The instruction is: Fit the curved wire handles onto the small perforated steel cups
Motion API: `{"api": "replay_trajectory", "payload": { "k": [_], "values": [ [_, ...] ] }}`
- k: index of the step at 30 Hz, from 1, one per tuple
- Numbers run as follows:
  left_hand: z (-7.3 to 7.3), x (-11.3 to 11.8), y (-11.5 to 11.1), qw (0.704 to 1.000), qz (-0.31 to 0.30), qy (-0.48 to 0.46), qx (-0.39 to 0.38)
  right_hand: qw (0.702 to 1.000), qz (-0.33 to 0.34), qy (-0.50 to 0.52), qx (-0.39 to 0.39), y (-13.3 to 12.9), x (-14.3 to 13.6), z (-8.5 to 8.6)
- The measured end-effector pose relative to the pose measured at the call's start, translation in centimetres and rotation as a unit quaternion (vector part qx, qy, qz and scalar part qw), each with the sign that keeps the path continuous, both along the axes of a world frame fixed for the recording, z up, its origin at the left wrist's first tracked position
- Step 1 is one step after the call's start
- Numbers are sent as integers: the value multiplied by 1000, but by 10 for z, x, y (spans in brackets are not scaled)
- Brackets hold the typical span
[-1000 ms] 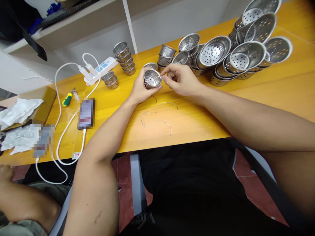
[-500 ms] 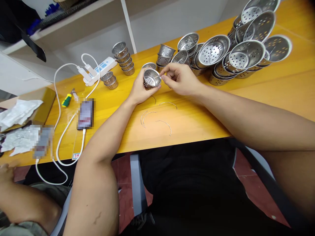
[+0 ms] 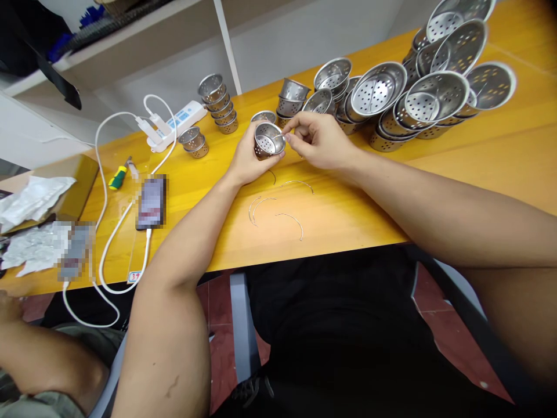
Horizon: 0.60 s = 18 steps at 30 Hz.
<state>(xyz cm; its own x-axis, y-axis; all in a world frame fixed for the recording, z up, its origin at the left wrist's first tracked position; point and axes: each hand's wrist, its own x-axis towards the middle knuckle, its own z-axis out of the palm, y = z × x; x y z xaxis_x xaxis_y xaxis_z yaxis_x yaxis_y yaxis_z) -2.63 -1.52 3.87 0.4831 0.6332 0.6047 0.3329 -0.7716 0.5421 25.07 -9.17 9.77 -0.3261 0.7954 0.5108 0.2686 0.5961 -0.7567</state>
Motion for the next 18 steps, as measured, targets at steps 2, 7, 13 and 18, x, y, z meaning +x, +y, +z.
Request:
{"api": "replay_trajectory", "payload": {
  "k": [2, 7, 13, 18],
  "values": [
    [0, 0, 0, 1000, 5, 0, -4, 1000, 1, 0, 1, 1, 0, -1],
    [1, 0, 3, 1000, -3, -9, 12, 1000, -6, -12, 12, 3, 1, -4],
    [3, -4, 3, 1000, 1, 5, 23, 999, 0, -16, 29, 3, 1, -3],
    [2, -4, 7, 999, -3, -2, 33, 1000, -4, -12, 28, 4, 1, -4]
  ]
}}
